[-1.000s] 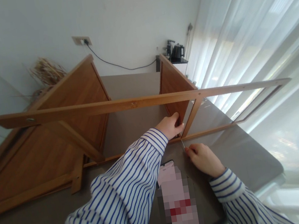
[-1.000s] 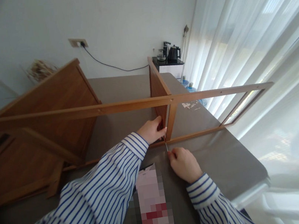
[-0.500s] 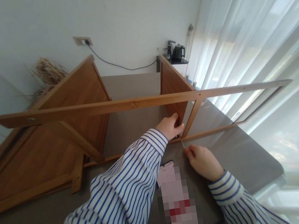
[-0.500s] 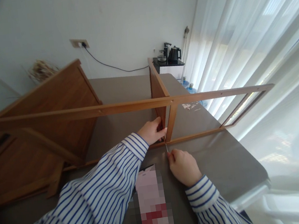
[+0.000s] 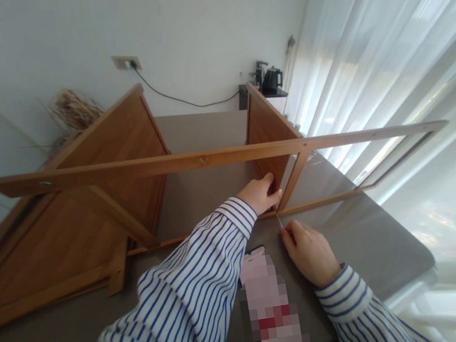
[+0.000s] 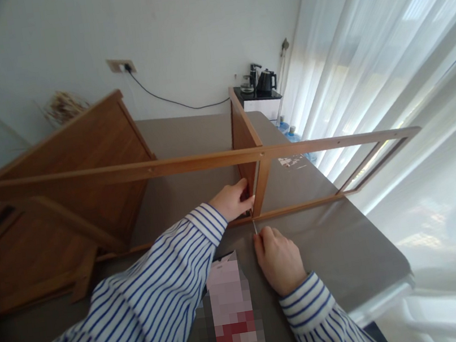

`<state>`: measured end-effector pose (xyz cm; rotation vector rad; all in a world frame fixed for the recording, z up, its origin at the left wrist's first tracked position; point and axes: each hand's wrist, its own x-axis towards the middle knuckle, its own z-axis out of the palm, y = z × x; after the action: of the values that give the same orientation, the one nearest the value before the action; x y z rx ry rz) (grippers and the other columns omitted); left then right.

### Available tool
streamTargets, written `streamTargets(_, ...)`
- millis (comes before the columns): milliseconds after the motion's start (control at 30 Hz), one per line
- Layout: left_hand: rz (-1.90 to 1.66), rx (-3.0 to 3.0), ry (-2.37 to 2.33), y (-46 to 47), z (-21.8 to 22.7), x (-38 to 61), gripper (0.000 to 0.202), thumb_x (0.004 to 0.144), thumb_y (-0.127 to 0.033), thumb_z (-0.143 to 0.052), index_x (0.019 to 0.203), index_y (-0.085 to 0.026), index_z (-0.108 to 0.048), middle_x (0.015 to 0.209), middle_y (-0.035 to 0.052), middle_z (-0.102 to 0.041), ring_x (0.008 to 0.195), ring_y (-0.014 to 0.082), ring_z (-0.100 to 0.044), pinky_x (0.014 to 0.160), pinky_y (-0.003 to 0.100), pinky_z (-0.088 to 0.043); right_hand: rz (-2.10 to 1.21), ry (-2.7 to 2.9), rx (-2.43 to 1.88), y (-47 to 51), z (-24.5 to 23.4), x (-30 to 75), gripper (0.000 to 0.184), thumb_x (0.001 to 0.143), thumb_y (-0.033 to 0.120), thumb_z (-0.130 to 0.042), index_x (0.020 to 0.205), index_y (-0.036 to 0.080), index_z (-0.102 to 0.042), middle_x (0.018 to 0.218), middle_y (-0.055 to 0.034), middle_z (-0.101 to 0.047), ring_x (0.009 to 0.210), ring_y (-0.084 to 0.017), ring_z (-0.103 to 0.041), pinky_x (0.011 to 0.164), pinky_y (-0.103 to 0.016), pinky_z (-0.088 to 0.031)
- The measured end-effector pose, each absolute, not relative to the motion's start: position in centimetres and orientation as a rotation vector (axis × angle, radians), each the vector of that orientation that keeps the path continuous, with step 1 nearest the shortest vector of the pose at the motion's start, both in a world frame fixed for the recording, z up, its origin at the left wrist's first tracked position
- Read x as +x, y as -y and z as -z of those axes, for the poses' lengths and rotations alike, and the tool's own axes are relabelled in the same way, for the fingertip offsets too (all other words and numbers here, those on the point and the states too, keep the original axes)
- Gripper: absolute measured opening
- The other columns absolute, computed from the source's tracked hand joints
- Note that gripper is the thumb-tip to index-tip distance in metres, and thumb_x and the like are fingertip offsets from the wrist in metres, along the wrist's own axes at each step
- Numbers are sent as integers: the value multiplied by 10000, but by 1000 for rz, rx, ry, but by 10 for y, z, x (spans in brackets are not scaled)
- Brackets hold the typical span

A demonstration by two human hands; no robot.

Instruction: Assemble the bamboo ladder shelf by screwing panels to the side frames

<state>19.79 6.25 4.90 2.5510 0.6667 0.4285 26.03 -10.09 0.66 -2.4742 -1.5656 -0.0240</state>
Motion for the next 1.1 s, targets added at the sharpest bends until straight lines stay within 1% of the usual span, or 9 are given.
streamTargets(133,-410,2544,-688,-62,-50,198,166,812,-357,-504,873,-203,-495,726,18,-651,671,166,-637,579,231,-426,222,1672,-2414,110,-3,257,209,906,335,-403,879,190,-552,799,-35,-590,651,-132,-538,528,-251,-279)
streamTargets(300,-397,2546,-693,-61,-52,198,172,809,-360,-506,883,-206,-499,751,25,-658,695,176,-643,584,237,-435,523,1864,-2331,120,-2,258,178,901,220,-412,841,198,-578,818,-53,-568,738,-151,-516,554,-257,-297)
streamTargets(400,-394,2547,-709,-61,-52,198,170,809,-356,-508,887,-205,-500,760,28,-661,703,178,-646,587,237,-439,610,1959,-2286,120,-5,259,178,893,172,-418,815,179,-578,786,-59,-559,712,-151,-493,571,-267,-306)
streamTargets(567,-413,2547,-687,-61,-51,197,171,815,-362,-499,877,-203,-493,753,27,-652,688,173,-645,580,234,-437,606,2032,-2275,116,-5,260,217,892,141,-406,757,175,-573,721,-44,-539,664,-150,-474,576,-280,-301)
streamTargets(667,-408,2543,-684,-61,-51,197,173,816,-365,-497,872,-202,-488,750,22,-648,682,165,-641,574,227,-433,501,1955,-2310,115,-2,259,241,898,171,-403,723,182,-569,729,-46,-539,686,-151,-488,596,-268,-321)
streamTargets(767,-391,2547,-683,-63,-51,197,181,814,-371,-495,878,-201,-490,754,23,-647,686,169,-639,569,229,-429,449,1855,-2354,113,0,258,218,889,188,-420,744,183,-582,774,-58,-548,719,-152,-507,606,-252,-341)
streamTargets(867,-377,2552,-680,-63,-51,198,191,811,-377,-496,887,-201,-494,764,27,-649,694,176,-638,562,233,-426,456,1817,-2366,112,1,255,183,879,178,-426,816,180,-597,789,-65,-561,704,-150,-519,590,-244,-352)
streamTargets(1000,-392,2553,-679,-63,-51,198,187,817,-373,-490,891,-202,-499,766,31,-652,700,183,-640,573,241,-431,501,1779,-2366,111,2,251,241,871,155,-417,1070,151,-553,775,-62,-583,665,-153,-543,585,-251,-374)
streamTargets(1100,-386,2550,-686,-62,-52,197,189,817,-372,-490,900,-203,-505,778,36,-657,708,183,-641,586,245,-439,464,1733,-2357,109,3,250,250,874,157,-396,1079,145,-540,772,-63,-597,638,-151,-554,573,-253,-377)
